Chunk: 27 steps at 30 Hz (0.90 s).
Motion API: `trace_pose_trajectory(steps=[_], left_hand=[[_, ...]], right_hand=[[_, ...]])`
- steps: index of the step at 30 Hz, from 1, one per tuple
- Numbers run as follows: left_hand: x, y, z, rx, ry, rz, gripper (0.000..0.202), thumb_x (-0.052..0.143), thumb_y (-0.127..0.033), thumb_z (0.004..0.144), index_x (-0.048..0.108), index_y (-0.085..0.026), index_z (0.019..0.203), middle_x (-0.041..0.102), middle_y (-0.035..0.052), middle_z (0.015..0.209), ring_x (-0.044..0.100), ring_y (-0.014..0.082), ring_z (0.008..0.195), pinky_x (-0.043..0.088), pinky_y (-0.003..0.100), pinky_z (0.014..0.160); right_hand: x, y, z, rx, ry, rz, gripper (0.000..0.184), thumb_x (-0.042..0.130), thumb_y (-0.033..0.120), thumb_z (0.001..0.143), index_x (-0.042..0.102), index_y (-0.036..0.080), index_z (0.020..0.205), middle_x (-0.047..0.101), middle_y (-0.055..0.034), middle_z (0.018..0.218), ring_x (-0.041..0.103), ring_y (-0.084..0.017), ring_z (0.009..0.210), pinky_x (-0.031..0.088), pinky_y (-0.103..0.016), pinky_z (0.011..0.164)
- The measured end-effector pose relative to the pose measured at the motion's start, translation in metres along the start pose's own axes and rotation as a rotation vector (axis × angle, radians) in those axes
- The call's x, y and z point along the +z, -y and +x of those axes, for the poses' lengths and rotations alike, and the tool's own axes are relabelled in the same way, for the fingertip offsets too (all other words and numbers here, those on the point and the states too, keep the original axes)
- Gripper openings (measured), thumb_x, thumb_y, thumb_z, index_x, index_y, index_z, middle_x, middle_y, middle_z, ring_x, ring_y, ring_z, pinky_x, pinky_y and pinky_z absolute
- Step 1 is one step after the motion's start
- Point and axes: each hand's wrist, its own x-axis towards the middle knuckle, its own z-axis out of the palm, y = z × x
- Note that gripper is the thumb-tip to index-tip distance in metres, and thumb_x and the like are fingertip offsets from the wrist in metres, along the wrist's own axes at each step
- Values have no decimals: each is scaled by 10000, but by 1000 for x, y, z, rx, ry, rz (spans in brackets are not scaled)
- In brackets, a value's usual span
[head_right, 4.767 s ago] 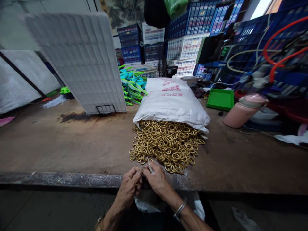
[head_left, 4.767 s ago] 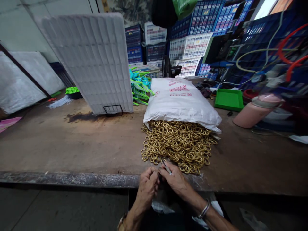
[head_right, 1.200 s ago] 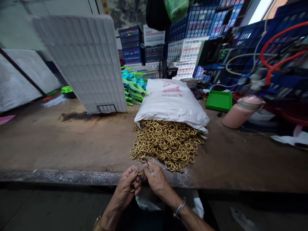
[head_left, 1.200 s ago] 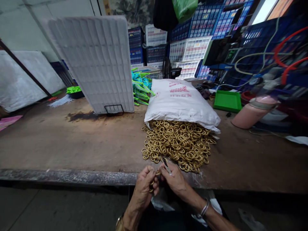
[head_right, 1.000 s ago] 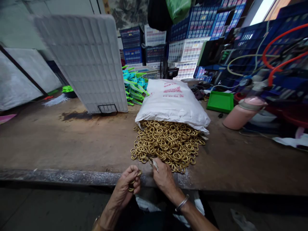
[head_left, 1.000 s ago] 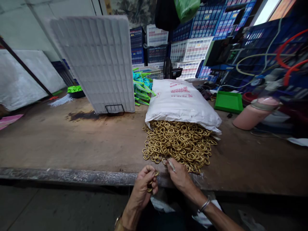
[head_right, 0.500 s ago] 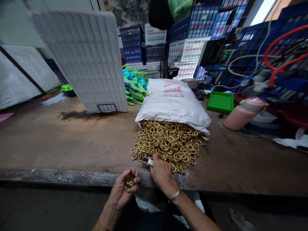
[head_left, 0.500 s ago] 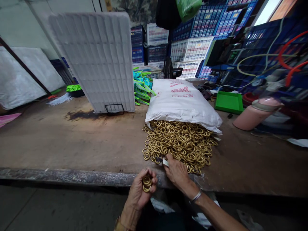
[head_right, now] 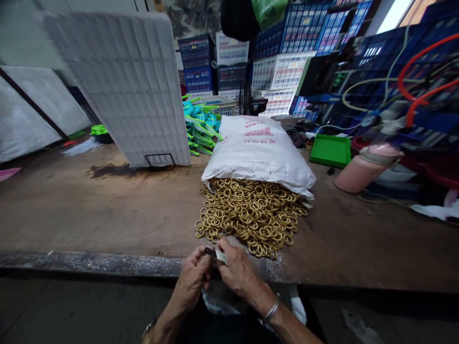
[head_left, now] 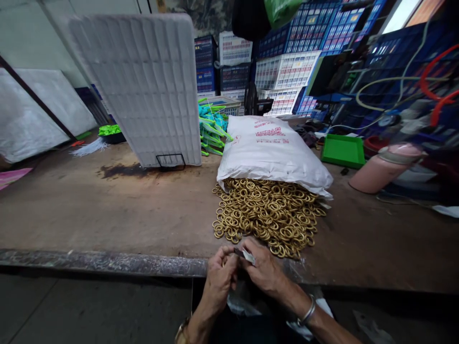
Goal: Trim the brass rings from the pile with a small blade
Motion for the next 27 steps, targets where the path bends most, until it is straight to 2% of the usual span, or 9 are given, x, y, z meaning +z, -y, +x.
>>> trace_pose_trajectory(steps=[3, 6, 11, 16, 19, 24, 27], left_hand=[[-1, -1, 0, 24, 8, 103, 319, 555, -462, 725, 497, -151, 692, 374, -77, 468, 282, 36, 367, 250, 150, 338], [-2, -3, -1, 18, -3, 104, 337, 539, -483, 726, 473, -161, 651, 358, -82, 449, 266, 38, 358, 234, 154, 338], [1, -7, -2, 30, -84, 108, 333, 553, -472, 714, 467, -169, 607, 379, -73, 445, 289, 49, 363, 241, 160, 352], [7, -12, -3, 166, -66, 152, 290, 569, -376, 730, 546, -146, 554, 487, -26, 477, 369, 72, 427, 300, 178, 431], [6, -12, -4, 175, -44, 151, 267, 578, -353, 728, 572, -144, 562, 506, -19, 490, 381, 76, 438, 297, 180, 436], [2, -8, -2, 25, -39, 135, 294, 545, -426, 730, 530, -156, 612, 453, -50, 466, 315, 51, 359, 246, 172, 359], [0, -4, 0, 4, -6, 125, 323, 518, -460, 738, 498, -158, 626, 444, -53, 475, 309, 43, 347, 237, 162, 339]], right_hand=[[0, 4, 1, -1, 17, 70, 72, 427, 133, 699, 457, 189, 733, 491, 28, 637, 453, -109, 599, 316, -206, 559], [0, 4, 4, 66, 8, 211, 22, 437, 187, 716, 454, 183, 702, 451, 38, 617, 423, -101, 587, 319, -199, 542], [6, -2, 5, 163, 24, 488, 221, 400, 366, 793, 451, 177, 690, 411, 54, 555, 384, -82, 520, 324, -190, 501], [18, -7, 5, 258, 87, 611, 323, 373, 464, 792, 435, 177, 657, 403, 62, 490, 350, -68, 442, 289, -183, 432], [19, -5, 6, 300, 75, 608, 307, 397, 437, 773, 431, 177, 614, 410, 59, 471, 347, -65, 428, 285, -182, 424], [13, 0, 10, 289, 3, 481, 261, 433, 386, 739, 425, 181, 577, 426, 50, 474, 389, -82, 465, 301, -195, 453], [11, 1, 11, 266, -2, 425, 245, 415, 378, 739, 438, 179, 597, 424, 50, 481, 392, -88, 473, 305, -204, 465]])
